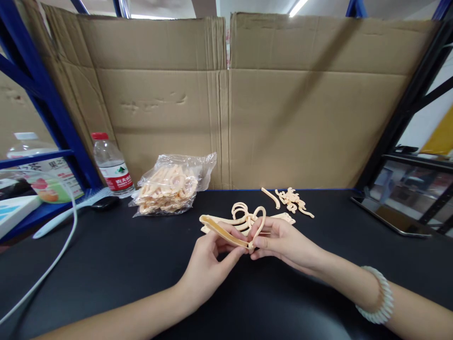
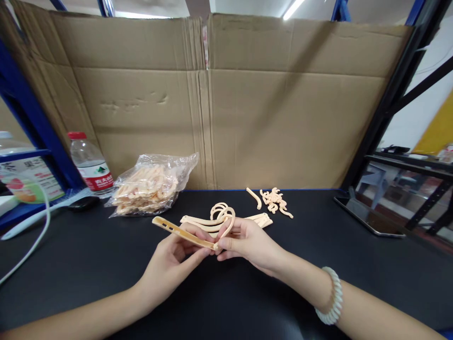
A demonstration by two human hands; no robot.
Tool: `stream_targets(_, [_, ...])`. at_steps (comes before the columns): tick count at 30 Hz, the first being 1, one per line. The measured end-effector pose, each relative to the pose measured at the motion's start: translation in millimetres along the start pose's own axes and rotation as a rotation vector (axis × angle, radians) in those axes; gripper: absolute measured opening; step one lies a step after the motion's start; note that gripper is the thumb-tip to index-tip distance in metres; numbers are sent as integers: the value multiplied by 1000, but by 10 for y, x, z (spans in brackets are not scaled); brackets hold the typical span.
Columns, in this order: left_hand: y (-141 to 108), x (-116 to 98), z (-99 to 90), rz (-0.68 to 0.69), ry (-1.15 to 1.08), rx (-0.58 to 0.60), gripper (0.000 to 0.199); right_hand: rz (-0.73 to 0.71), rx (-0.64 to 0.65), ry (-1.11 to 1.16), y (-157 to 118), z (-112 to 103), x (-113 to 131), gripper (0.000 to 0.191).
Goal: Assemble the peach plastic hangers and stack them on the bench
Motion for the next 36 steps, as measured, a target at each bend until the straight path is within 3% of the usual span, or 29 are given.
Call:
stream_targets(7, [-37, -90, -13, 84, 172, -48, 4, -25, 60, 30, -9, 38, 5, 26])
stream_targets(18, [-53, -44, -30, 88, 216, -56, 6, 33, 79, 67, -19, 52, 20, 28])
stream_targets(31, [-91, -100, 2, 174, 362, -60, 4, -23, 40, 5, -10, 47, 15, 34])
stream_targets(36, [-60, -51, -29, 120, 330, -84, 6, -13, 2, -5, 10, 1, -59, 36])
Point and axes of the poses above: each hand's wrist, its own y-axis towards the middle knuckle, its own z-axis out of the palm, x = y × z, the point moved 7 cm from there along y, towards the middle knuckle, and after that the axes turned 11 degrees about -z, right-handed, at the moved point
